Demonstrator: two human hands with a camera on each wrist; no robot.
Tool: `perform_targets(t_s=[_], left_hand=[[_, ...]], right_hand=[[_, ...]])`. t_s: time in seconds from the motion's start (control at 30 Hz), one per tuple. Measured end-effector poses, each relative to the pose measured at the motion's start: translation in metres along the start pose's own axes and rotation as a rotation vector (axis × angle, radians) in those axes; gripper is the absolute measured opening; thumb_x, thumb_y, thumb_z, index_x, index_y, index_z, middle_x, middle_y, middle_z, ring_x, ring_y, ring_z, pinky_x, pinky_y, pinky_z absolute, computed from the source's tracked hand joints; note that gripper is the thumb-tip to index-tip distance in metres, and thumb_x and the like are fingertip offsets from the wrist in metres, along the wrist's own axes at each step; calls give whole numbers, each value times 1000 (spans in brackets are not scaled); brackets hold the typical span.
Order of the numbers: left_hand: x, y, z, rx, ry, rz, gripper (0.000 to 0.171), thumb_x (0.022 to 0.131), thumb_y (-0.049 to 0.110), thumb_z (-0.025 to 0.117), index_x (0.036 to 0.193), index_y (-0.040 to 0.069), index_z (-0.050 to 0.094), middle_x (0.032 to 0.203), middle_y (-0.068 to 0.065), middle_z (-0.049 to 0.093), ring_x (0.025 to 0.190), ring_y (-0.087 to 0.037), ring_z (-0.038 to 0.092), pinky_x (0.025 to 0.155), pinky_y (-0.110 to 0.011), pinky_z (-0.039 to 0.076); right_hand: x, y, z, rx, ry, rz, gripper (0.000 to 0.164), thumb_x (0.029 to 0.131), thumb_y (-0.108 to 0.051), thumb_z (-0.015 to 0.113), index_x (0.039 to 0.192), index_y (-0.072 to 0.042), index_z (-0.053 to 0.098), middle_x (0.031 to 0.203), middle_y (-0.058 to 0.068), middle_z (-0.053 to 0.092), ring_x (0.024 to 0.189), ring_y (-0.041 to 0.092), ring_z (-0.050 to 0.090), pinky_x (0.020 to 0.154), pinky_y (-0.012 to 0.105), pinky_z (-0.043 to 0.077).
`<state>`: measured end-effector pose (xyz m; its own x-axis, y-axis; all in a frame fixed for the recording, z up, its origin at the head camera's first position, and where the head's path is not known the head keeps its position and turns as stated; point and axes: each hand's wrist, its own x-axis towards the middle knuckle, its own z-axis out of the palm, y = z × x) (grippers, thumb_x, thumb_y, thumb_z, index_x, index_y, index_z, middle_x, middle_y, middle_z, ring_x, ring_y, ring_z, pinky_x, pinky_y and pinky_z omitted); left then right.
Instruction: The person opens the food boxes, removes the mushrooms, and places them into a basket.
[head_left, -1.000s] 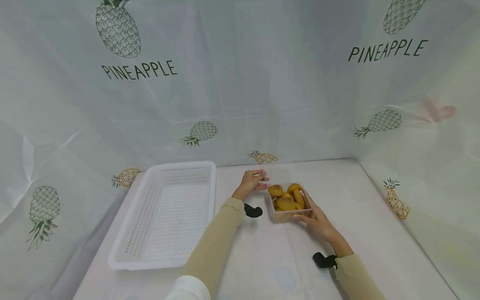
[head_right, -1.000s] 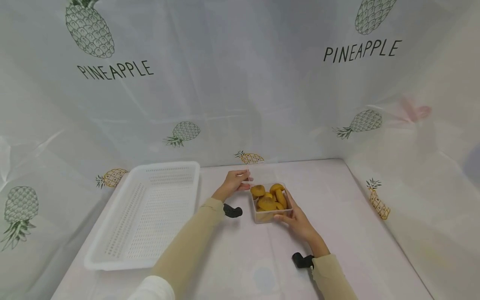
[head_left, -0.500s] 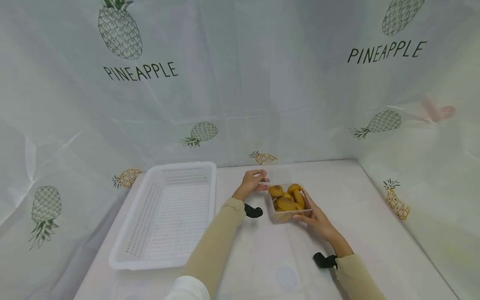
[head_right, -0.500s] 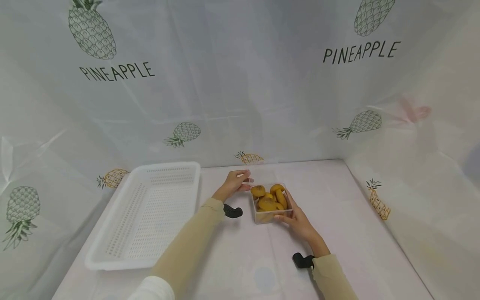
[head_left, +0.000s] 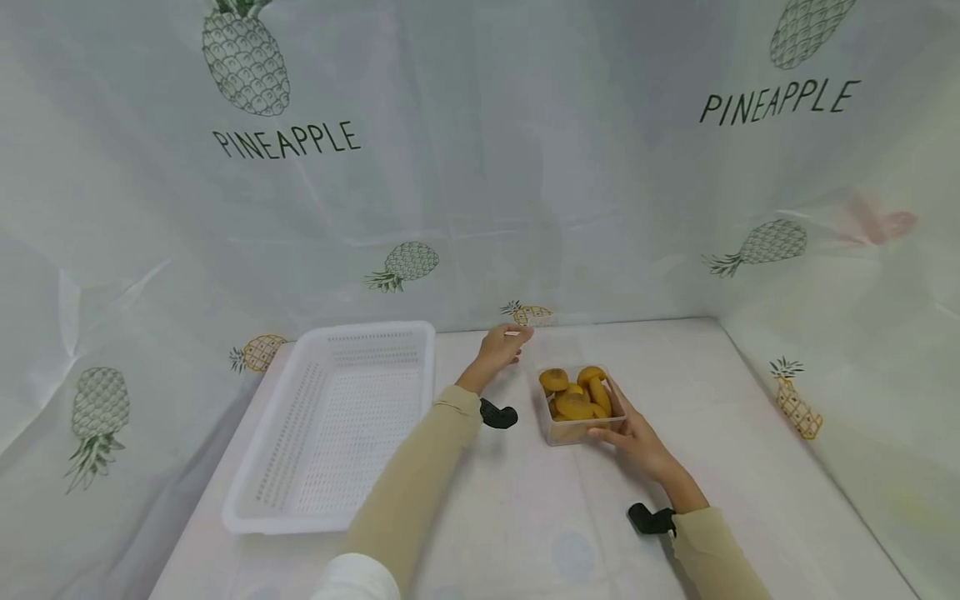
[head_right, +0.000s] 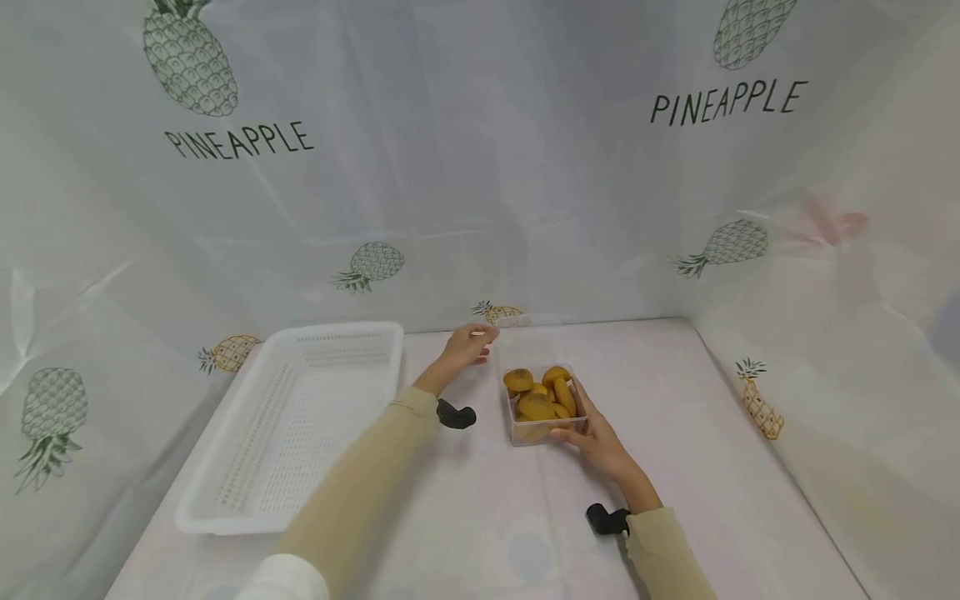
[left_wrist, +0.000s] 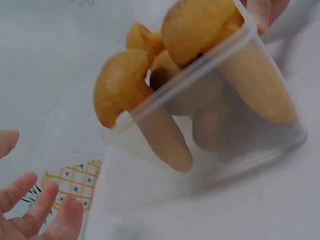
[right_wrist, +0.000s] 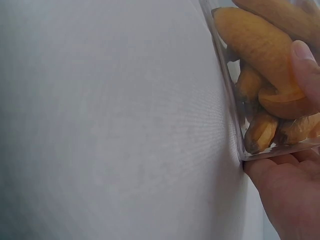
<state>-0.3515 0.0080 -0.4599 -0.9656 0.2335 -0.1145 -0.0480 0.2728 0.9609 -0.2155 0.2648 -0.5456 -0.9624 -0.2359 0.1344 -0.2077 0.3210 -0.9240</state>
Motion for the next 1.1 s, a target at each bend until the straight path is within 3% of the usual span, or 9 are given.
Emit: perform_targets(t_s=[0.1, 0.23, 0.43, 0.57, 0.67, 0.83, 1.1], left_hand=[[-5, 9, -2, 26, 12, 38, 51, 97, 39, 65, 135, 6, 56, 131, -16, 58, 114, -35, 60, 95, -45, 53], [-9, 19, -4, 64, -36, 98, 57, 93, 42, 71, 138, 11, 57, 133, -10, 58, 117, -27, 59, 97, -44, 51], [-14, 25, -4, 103, -253, 218, 57, 90, 34, 76, 141, 18, 57, 136, -3, 58, 128, -25, 52, 102, -37, 48], [-17, 22, -1, 152, -373, 270, 58, 89, 31, 77, 142, 21, 56, 138, 1, 57, 128, -20, 51, 104, -31, 45], [-17, 19, 3, 177, -429, 299, 57, 90, 26, 77, 143, 19, 56, 138, 1, 57, 125, -16, 52, 105, -28, 44], [-21, 15, 8, 213, -483, 344, 54, 93, 16, 73, 144, 13, 54, 139, -4, 57, 124, -17, 53, 107, -31, 44], [-20, 6, 9, 251, -521, 369, 53, 92, 15, 74, 141, 7, 56, 141, -10, 56, 128, -26, 52, 110, -41, 41]], right_hand=[[0, 1, -1, 10, -1, 0, 97, 95, -15, 71, 162, -17, 1, 162, 27, 10, 130, 40, 38, 83, 16, 47], [-1, 1, -1, 15, 1, 4, 97, 95, -15, 71, 162, -17, 1, 162, 27, 9, 124, 37, 41, 82, 19, 49], [-1, 1, -1, 19, -2, 10, 96, 95, -16, 70, 162, -18, 1, 163, 25, 8, 140, 40, 27, 92, 11, 41], [-1, 1, -2, -1, -3, 12, 95, 96, -17, 70, 162, -20, 1, 163, 23, 10, 147, 40, 17, 106, 20, 33], [0, 0, -2, 2, -3, 8, 95, 96, -17, 69, 162, -20, 1, 163, 23, 10, 147, 41, 17, 107, 21, 31], [0, 1, -1, 53, -15, -13, 95, 96, -13, 69, 162, -17, 1, 162, 26, 8, 145, 44, 19, 97, 8, 35], [0, 0, 0, 63, -17, -33, 95, 96, -11, 68, 162, -17, 0, 162, 27, 8, 144, 45, 20, 96, 9, 37]])
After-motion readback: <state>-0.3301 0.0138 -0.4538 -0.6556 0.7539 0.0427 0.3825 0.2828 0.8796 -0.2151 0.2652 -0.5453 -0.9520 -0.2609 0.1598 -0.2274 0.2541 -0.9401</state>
